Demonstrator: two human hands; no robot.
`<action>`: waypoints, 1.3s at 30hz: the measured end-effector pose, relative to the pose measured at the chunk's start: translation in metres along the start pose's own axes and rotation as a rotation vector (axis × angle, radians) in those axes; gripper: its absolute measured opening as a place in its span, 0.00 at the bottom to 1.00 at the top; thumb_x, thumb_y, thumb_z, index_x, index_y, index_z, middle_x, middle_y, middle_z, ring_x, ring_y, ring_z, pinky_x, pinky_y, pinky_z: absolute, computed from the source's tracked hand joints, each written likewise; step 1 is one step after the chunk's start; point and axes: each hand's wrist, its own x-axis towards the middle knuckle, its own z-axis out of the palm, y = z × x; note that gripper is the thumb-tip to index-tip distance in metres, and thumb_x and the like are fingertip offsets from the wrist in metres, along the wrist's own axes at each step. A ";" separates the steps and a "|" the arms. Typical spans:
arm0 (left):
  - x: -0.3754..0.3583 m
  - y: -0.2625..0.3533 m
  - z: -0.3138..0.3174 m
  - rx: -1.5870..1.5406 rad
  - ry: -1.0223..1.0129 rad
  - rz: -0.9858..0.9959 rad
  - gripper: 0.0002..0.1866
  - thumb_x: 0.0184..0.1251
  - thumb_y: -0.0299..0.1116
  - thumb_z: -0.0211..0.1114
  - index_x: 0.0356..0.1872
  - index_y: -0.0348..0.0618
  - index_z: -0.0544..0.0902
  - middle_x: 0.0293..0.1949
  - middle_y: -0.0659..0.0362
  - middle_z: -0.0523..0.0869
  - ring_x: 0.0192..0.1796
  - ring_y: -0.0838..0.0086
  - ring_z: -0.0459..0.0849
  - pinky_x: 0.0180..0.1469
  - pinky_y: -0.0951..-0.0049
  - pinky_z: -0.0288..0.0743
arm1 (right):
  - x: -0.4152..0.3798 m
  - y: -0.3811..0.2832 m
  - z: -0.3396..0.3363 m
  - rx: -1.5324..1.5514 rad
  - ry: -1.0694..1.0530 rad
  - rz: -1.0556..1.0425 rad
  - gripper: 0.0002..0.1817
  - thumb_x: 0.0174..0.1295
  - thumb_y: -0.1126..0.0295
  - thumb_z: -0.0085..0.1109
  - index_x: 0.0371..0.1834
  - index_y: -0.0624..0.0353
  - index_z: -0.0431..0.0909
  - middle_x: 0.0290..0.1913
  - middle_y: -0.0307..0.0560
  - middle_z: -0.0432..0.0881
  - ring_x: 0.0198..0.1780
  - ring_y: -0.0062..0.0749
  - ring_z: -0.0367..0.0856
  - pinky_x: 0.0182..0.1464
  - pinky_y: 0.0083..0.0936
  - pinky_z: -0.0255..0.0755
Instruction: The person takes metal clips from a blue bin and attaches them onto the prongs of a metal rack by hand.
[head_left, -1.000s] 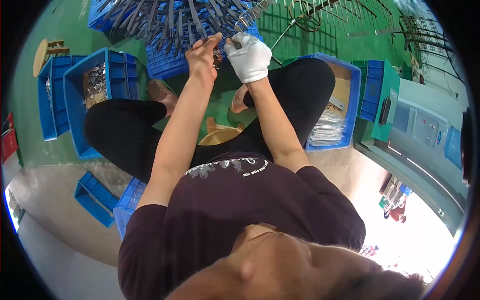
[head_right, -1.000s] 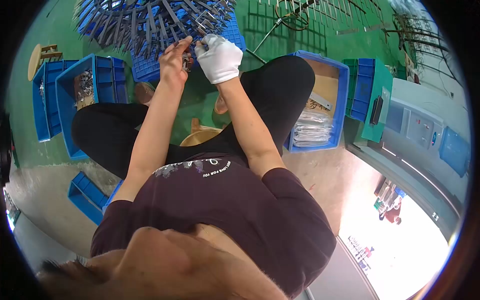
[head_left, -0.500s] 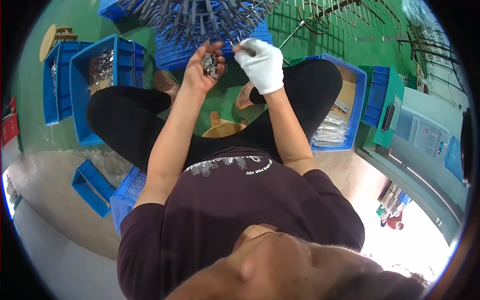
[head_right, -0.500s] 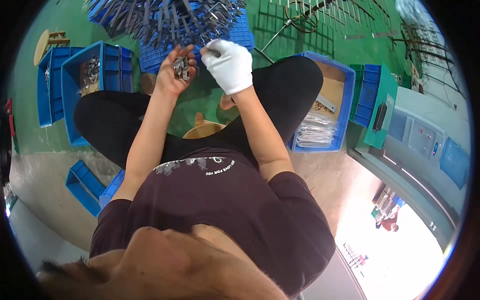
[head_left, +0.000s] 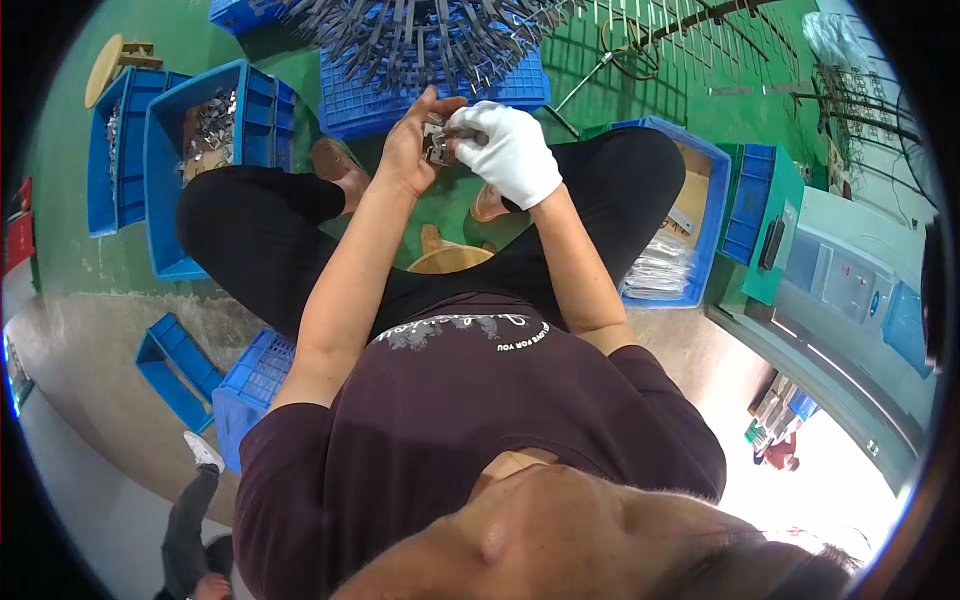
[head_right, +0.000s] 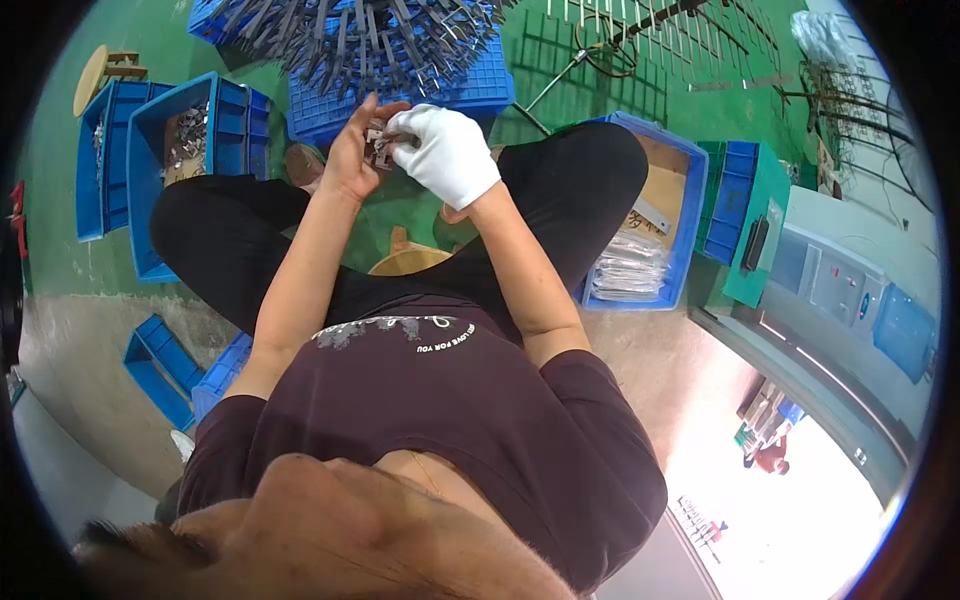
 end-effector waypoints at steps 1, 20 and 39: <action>0.000 0.001 -0.001 -0.046 -0.025 -0.030 0.23 0.74 0.48 0.56 0.45 0.33 0.83 0.36 0.54 0.86 0.32 0.71 0.86 0.30 0.74 0.83 | 0.000 0.001 -0.001 0.029 0.000 0.019 0.10 0.52 0.73 0.66 0.39 0.58 0.85 0.35 0.47 0.83 0.34 0.39 0.84 0.40 0.28 0.77; -0.009 0.001 0.008 0.071 0.058 0.043 0.19 0.72 0.41 0.59 0.42 0.31 0.84 0.34 0.55 0.86 0.33 0.71 0.85 0.31 0.72 0.81 | -0.004 -0.001 -0.005 -0.057 0.094 0.065 0.11 0.51 0.64 0.69 0.36 0.56 0.84 0.32 0.45 0.82 0.34 0.39 0.83 0.38 0.30 0.76; -0.015 -0.002 0.027 0.184 0.156 0.216 0.15 0.72 0.38 0.59 0.43 0.34 0.83 0.36 0.54 0.87 0.34 0.72 0.86 0.30 0.75 0.79 | -0.002 -0.015 -0.008 -0.259 0.014 0.216 0.11 0.49 0.63 0.71 0.32 0.57 0.86 0.29 0.46 0.84 0.31 0.39 0.84 0.36 0.31 0.78</action>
